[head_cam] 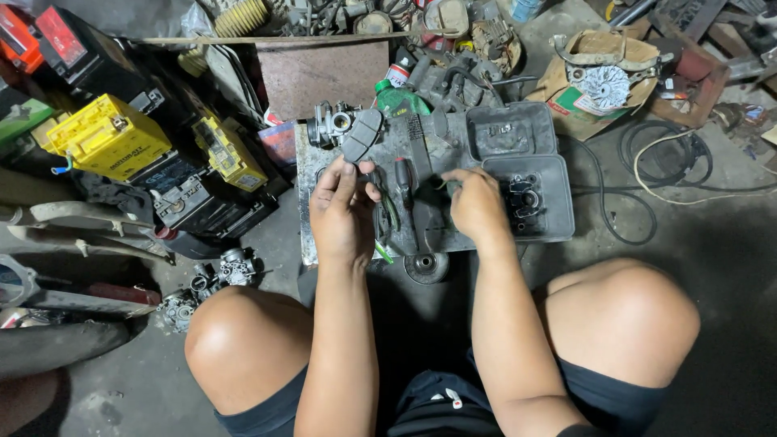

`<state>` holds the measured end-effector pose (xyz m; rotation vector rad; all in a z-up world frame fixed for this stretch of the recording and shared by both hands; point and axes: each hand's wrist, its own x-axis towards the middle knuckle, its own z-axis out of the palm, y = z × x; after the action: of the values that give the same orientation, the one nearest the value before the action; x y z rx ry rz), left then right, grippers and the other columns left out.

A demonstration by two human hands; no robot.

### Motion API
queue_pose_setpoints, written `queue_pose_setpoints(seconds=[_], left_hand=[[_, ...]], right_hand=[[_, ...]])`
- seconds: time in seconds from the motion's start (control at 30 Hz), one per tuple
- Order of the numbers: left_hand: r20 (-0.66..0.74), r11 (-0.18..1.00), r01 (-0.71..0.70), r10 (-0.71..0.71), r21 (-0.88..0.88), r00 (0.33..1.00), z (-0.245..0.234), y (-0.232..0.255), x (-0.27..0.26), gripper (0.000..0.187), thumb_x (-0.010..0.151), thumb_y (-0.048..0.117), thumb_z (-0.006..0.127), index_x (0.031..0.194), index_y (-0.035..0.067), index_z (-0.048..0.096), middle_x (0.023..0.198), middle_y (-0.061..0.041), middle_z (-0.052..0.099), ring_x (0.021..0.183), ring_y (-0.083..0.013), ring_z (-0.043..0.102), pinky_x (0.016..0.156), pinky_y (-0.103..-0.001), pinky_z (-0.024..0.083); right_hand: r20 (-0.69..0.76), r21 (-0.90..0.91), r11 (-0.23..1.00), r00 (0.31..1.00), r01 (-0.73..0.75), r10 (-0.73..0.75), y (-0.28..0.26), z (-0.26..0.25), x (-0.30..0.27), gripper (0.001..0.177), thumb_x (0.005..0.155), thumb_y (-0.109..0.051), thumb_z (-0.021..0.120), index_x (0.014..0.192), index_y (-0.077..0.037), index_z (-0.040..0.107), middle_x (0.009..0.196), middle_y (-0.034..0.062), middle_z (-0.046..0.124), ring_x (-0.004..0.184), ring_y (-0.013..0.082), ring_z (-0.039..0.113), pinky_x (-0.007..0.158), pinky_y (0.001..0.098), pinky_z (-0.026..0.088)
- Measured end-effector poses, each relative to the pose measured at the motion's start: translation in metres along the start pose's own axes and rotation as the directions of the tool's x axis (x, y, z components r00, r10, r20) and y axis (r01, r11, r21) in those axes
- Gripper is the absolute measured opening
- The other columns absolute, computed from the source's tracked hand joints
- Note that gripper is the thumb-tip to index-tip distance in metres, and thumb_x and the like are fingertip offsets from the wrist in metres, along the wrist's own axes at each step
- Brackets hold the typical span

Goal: The person sits on the floor in a workshop and uses a metal file to smooth the edges of small mechanical components. They hold the parts in one hand and file them against a metal tray, occasionally picking up different pieces from the tray to continue the filing process.

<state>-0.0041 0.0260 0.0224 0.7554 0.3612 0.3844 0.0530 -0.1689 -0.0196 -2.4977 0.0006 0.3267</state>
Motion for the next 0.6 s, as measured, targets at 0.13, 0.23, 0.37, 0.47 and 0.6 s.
queue_pose_setpoints(seconds=[0.13,0.23,0.37,0.47,0.6], left_hand=[[-0.006,1.0,0.0,0.001,0.015,1.0,0.002,0.002,-0.001,0.032,0.103,0.012,0.063,0.13,-0.004,0.063,0.096,-0.018,0.074,0.059,-0.0164,0.067,0.061,-0.026,0.057],[0.002,1.0,0.0,0.0,0.006,1.0,0.003,0.001,0.0,0.031,0.102,0.012,0.063,0.129,-0.003,0.064,0.096,-0.018,0.073,0.058,-0.0167,0.065,0.062,-0.027,0.057],[0.004,1.0,-0.001,0.001,0.016,1.0,0.004,0.001,-0.001,0.03,0.102,0.012,0.063,0.128,-0.003,0.064,0.096,-0.018,0.073,0.058,-0.0164,0.065,0.063,-0.027,0.056],[0.004,1.0,-0.003,0.003,0.026,1.0,0.005,0.001,-0.002,0.03,0.102,0.013,0.063,0.128,-0.002,0.065,0.096,-0.018,0.073,0.058,-0.0164,0.065,0.064,-0.027,0.056],[-0.008,1.0,-0.006,0.006,0.025,1.0,0.005,0.0,-0.002,0.028,0.102,0.011,0.062,0.127,-0.002,0.065,0.095,-0.018,0.074,0.057,-0.0164,0.065,0.064,-0.027,0.056]], right_hand=[[0.079,-0.07,0.989,0.987,-0.133,0.139,0.023,0.037,0.02,0.042,0.092,-0.007,0.057,0.127,-0.023,0.074,0.135,0.0143,0.059,0.131,0.0374,0.057,0.107,0.0543,0.049],[0.228,-0.125,0.958,0.933,-0.257,0.279,0.015,0.05,0.022,0.045,0.099,-0.016,0.055,0.143,-0.02,0.062,0.159,0.0162,0.04,0.142,0.0426,0.046,0.11,0.0657,0.043],[0.295,-0.107,0.96,0.914,-0.26,0.28,-0.028,0.031,0.001,0.058,0.099,0.0,0.046,0.156,-0.015,0.045,0.17,0.0173,0.014,0.149,0.0507,0.028,0.11,0.0756,0.034],[0.332,-0.145,0.967,0.91,-0.209,0.246,-0.022,0.036,0.003,0.061,0.101,0.003,0.042,0.158,-0.019,0.041,0.172,0.0082,0.007,0.153,0.0489,0.021,0.114,0.0752,0.031],[0.291,-0.084,0.949,0.903,-0.304,0.315,-0.004,0.054,0.019,0.055,0.103,-0.003,0.039,0.156,-0.014,0.043,0.171,0.0118,0.016,0.15,0.0458,0.03,0.114,0.0706,0.035]])
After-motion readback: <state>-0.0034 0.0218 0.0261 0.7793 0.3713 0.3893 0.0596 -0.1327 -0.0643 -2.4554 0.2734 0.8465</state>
